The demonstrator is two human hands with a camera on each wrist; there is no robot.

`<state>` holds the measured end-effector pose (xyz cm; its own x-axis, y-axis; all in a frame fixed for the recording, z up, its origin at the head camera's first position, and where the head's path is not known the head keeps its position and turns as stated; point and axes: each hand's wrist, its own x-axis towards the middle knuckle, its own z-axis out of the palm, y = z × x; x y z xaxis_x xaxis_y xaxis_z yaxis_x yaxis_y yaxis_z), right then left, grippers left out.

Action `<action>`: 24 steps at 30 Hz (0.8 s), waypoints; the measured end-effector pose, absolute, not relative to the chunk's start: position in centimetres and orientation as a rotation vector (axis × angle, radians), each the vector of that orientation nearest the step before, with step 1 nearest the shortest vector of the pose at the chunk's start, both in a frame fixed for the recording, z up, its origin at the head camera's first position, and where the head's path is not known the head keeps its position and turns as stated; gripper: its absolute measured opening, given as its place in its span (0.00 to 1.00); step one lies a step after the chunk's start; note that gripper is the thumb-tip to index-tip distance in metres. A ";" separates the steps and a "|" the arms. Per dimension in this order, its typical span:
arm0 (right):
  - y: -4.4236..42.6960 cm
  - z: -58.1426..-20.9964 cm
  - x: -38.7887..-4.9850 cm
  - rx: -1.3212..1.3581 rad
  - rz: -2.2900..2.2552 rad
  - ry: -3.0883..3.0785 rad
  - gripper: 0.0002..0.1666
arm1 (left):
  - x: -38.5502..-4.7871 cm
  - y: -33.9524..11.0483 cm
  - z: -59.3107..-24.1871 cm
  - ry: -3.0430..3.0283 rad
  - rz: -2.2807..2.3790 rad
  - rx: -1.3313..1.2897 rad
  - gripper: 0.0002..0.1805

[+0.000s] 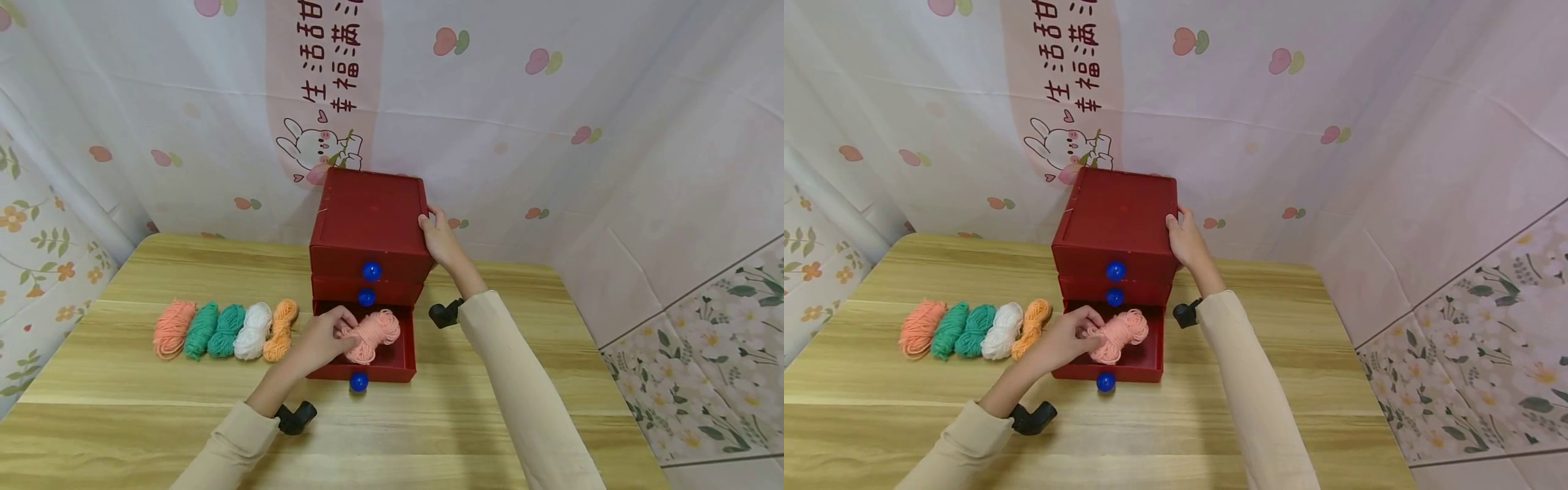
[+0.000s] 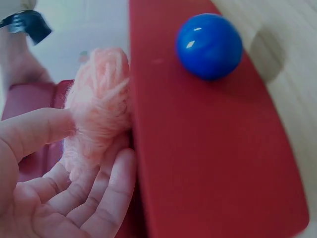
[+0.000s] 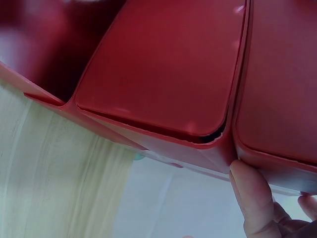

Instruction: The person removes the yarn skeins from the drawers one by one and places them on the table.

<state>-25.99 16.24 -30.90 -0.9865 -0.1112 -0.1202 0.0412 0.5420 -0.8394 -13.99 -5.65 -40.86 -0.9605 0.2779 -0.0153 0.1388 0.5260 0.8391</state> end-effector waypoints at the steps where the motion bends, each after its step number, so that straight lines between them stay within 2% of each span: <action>1: 16.2 -30.9 -26.0 -0.061 -1.428 2.617 0.34 | -13.8 -6.0 -40.5 2.605 1.430 0.370 0.10; 8: 16.3 -30.8 -25.9 -0.063 -1.408 2.625 0.34 | -12.3 -9.2 -38.9 2.659 1.427 0.338 0.10; 24: 16.4 -30.8 -25.9 -0.081 -1.417 2.607 0.34 | -10.8 -19.2 -38.1 2.848 1.402 0.118 0.17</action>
<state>-25.94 16.40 -30.76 -0.9835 -0.1301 -0.1255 0.0345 0.5461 -0.8370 -10.84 -19.17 -38.13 -0.9966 0.0510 0.0642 0.0820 0.6078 0.7899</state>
